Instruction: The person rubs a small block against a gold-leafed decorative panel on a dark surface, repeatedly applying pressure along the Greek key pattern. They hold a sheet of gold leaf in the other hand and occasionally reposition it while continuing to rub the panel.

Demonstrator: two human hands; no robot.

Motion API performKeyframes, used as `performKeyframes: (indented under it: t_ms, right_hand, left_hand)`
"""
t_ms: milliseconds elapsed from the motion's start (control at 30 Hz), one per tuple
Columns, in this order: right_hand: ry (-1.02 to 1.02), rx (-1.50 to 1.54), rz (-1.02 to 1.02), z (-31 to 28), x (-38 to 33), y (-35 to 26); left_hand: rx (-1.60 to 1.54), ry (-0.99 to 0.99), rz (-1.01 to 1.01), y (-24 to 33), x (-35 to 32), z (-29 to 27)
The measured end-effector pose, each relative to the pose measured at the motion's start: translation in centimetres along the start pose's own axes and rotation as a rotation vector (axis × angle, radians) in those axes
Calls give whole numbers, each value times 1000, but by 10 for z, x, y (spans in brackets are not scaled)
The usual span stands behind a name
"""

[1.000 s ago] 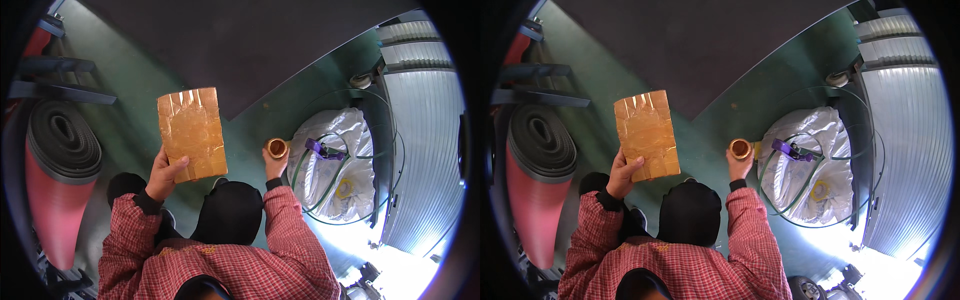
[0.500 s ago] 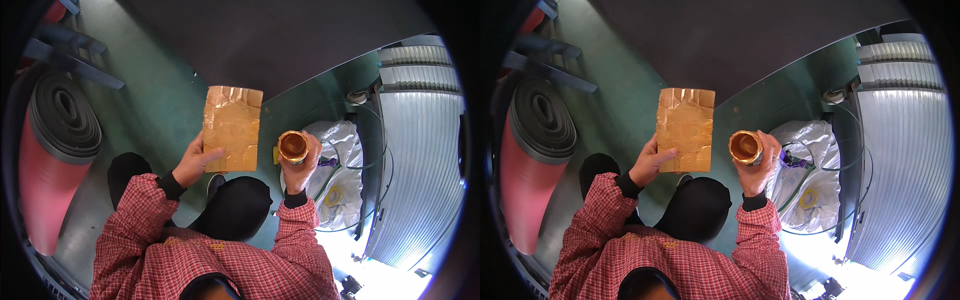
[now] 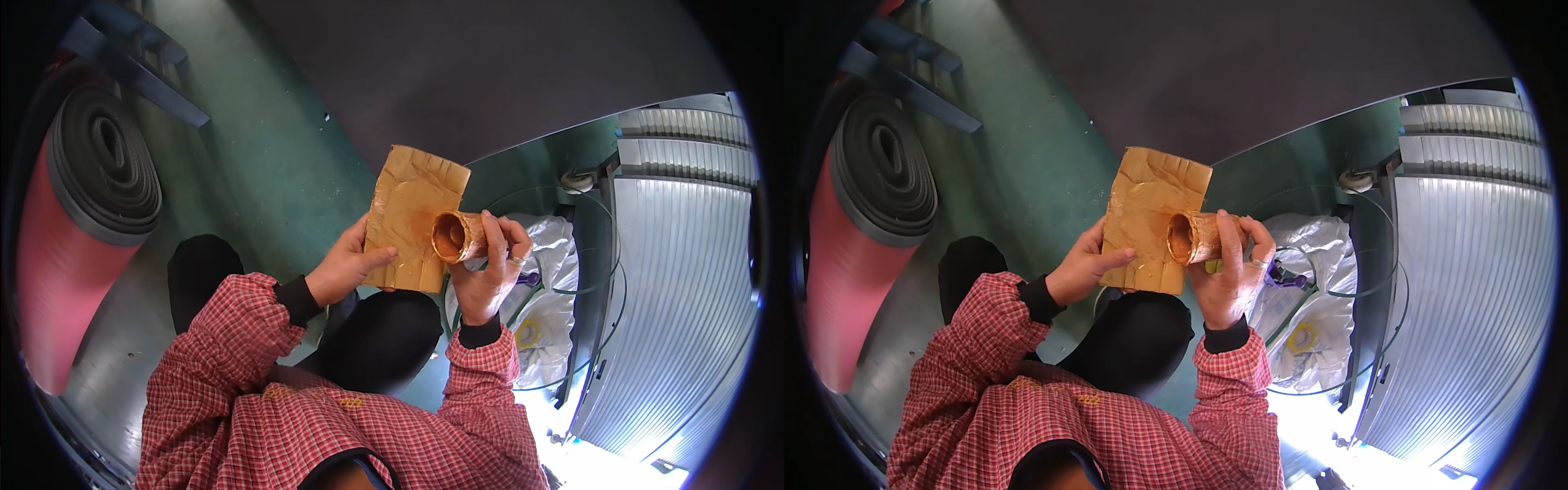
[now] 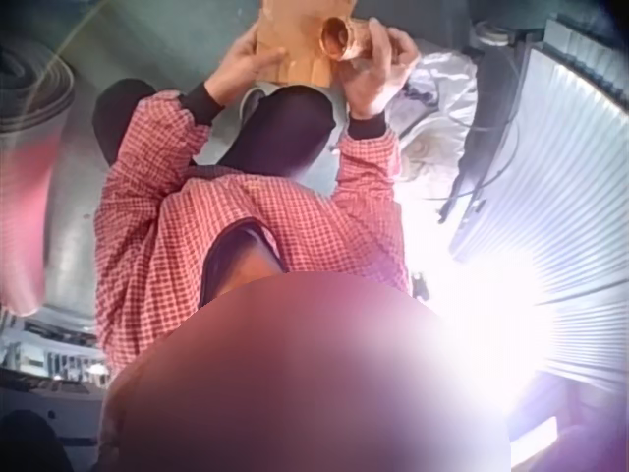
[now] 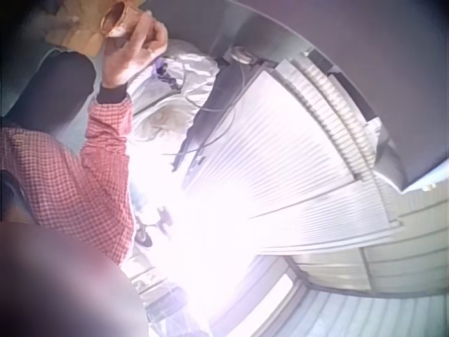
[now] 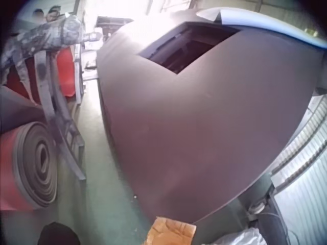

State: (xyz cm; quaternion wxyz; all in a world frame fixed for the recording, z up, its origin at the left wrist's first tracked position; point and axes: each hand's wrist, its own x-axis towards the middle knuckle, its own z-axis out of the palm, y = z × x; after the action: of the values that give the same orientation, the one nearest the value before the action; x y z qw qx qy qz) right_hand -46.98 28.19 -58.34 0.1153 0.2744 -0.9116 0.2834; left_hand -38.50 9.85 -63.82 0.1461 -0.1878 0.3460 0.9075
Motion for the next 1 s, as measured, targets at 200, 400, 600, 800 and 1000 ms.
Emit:
performKeyframes:
  t_ms: [200, 400, 600, 800, 1000]
  right_hand:
    - [8, -39, -55, -3, 6, -3]
    - [30, -47, -82, -2, 10, -6]
    - [25, -65, -94, -1, 14, -6]
    - [22, -58, -92, -2, 17, -10]
    - [22, -23, -58, 1, 17, -7]
  left_hand:
    - [-49, -7, -17, 1, 2, 4]
    - [-42, -9, -8, 2, 2, 3]
    - [-55, -27, -44, 5, 5, 1]
    - [-58, -33, -27, 4, 5, 0]
    - [-71, -36, -31, 6, 5, -2]
